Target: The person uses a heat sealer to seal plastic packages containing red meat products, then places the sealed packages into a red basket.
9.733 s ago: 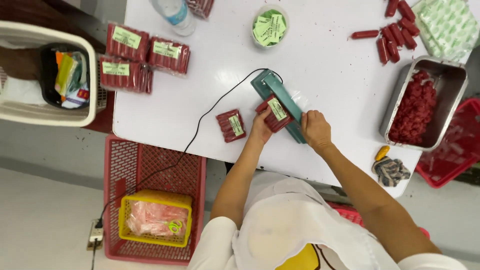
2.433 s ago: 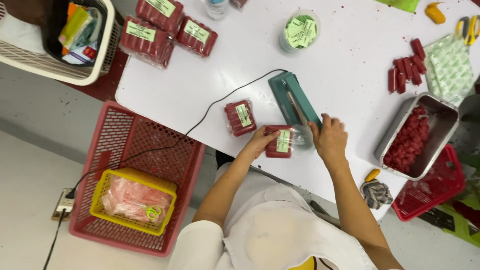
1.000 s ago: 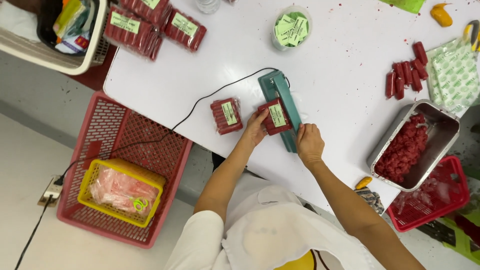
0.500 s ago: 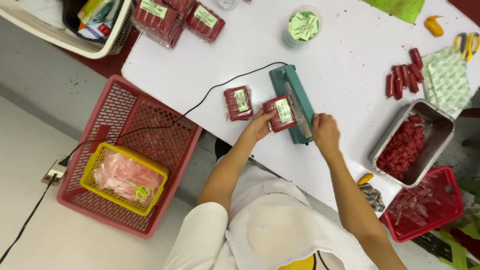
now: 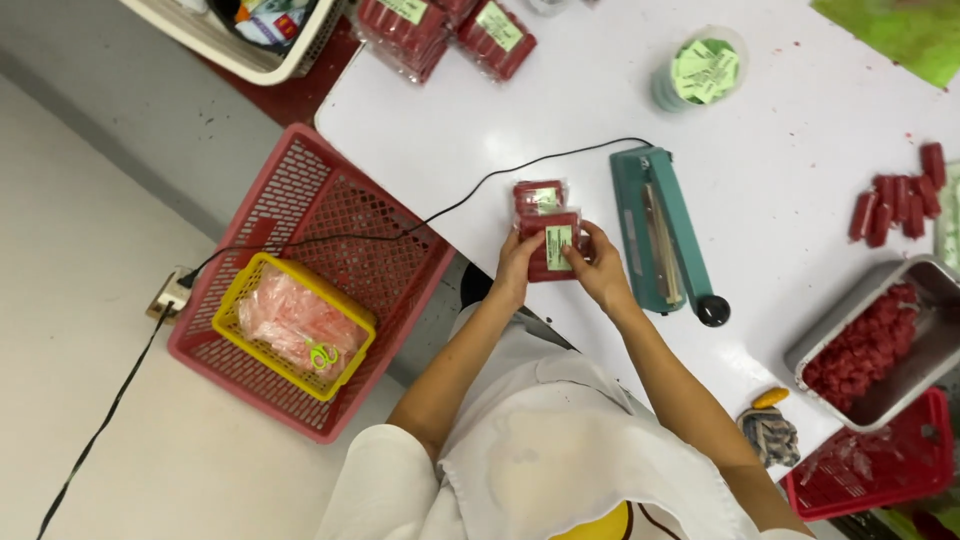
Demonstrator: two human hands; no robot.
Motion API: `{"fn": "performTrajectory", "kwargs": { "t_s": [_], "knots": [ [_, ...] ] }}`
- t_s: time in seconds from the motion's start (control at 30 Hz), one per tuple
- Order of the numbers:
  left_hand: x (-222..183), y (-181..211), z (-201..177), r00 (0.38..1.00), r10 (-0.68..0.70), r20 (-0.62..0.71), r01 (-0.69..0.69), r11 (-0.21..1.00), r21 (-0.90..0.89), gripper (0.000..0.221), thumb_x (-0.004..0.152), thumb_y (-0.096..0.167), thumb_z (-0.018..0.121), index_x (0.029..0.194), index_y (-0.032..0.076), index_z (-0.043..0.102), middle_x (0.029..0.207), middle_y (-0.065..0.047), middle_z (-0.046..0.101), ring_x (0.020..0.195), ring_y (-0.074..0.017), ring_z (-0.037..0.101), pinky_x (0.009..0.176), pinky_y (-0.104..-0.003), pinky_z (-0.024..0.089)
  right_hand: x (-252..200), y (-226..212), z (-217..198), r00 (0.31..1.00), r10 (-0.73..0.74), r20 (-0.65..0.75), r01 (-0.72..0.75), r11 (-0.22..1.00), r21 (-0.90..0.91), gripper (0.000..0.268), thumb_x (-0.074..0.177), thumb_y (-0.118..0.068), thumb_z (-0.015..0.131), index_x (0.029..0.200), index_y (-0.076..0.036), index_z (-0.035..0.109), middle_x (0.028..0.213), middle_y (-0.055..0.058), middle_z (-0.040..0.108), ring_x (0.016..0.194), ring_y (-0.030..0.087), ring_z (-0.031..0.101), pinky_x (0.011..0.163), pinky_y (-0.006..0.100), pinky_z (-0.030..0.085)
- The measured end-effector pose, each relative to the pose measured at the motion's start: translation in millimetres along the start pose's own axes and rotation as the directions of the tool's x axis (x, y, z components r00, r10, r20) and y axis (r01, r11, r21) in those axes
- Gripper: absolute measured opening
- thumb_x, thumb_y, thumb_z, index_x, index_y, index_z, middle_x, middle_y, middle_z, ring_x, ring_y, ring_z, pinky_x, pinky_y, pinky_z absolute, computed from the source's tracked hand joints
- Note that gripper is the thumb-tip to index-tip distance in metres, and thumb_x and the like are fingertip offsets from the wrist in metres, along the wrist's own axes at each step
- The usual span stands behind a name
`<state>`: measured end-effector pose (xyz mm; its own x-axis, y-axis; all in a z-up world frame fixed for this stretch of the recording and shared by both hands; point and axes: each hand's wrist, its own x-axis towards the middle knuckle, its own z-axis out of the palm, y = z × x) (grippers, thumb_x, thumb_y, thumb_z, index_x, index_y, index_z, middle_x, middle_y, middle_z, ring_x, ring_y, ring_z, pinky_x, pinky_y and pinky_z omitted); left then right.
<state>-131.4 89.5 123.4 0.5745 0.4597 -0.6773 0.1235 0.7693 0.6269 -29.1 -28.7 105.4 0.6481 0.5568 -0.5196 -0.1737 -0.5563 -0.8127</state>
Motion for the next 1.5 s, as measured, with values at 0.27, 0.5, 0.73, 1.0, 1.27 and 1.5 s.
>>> {"fn": "performTrajectory", "kwargs": {
  "t_s": [0.27,0.5,0.73,1.0,1.27,1.5],
  "knots": [
    [89.6,-42.7,-46.9,0.978,0.207,-0.011,-0.125,0.635,0.763,0.081,0.091,0.023,0.071,0.155,-0.001,0.028,0.153,-0.036,0.024,0.142,-0.0575,0.029,0.119,-0.061,0.028,69.5,1.0,15.8,0.984,-0.176,0.041,0.165,0.784,-0.599,0.06,0.095,-0.02,0.067,0.148,0.002,0.05,0.132,0.029,0.051,0.125,0.05,0.056,0.104,0.054,0.051],
    [86.1,-10.3,-68.3,0.999,0.014,0.045,-0.041,0.744,0.667,0.104,0.085,0.038,0.077,0.16,0.0,0.014,0.157,-0.037,0.018,0.141,-0.0546,0.035,0.116,-0.057,0.037,204.2,-80.9,38.6,0.874,-0.483,0.051,0.432,0.726,-0.536,0.046,0.1,-0.015,0.066,0.138,0.008,0.056,0.121,0.029,0.059,0.117,0.046,0.062,0.101,0.051,0.051],
    [108.6,19.1,-106.3,1.0,-0.025,-0.013,0.028,0.852,0.523,0.08,0.094,0.037,0.072,0.157,0.007,0.032,0.149,-0.03,0.039,0.13,-0.0457,0.053,0.104,-0.047,0.051,362.9,-117.4,96.7,0.972,-0.226,0.064,0.2,0.656,-0.727,0.083,0.094,-0.043,0.077,0.158,-0.012,0.032,0.153,0.022,0.038,0.145,0.042,0.037,0.11,0.062,0.045],
    [126.4,85.9,-84.5,0.979,0.153,-0.134,-0.133,0.98,0.15,0.069,0.1,0.036,0.069,0.151,0.004,0.037,0.145,-0.025,0.047,0.133,-0.0333,0.053,0.109,-0.044,0.046,284.3,-112.4,71.5,0.999,0.034,0.034,-0.032,0.998,-0.058,0.043,0.075,-0.026,0.093,0.097,-0.002,0.064,0.072,0.009,0.061,0.055,0.02,0.062,0.037,0.031,0.049],
    [63.7,116.0,30.5,0.95,-0.163,0.268,0.154,0.987,0.052,0.097,0.086,0.05,0.08,0.158,0.006,0.031,0.157,-0.026,0.036,0.144,-0.0398,0.038,0.114,-0.056,0.037,73.7,-102.1,-2.9,0.991,0.129,-0.021,-0.109,0.901,0.42,0.049,0.085,-0.032,0.086,0.118,-0.002,0.068,0.103,0.014,0.071,0.094,0.026,0.07,0.078,0.04,0.059],
    [68.4,-15.0,40.6,0.934,-0.202,0.294,0.231,0.971,-0.066,0.06,0.091,0.033,0.084,0.138,0.011,0.054,0.132,-0.012,0.056,0.125,-0.0296,0.055,0.101,-0.049,0.051,11.2,-39.5,-108.6,0.768,-0.068,-0.637,0.17,0.98,0.1,0.024,0.095,-0.014,0.084,0.096,-0.014,0.06,0.086,0.0,0.066,0.077,0.01,0.061,0.064,0.021,0.046]
  ]
}}
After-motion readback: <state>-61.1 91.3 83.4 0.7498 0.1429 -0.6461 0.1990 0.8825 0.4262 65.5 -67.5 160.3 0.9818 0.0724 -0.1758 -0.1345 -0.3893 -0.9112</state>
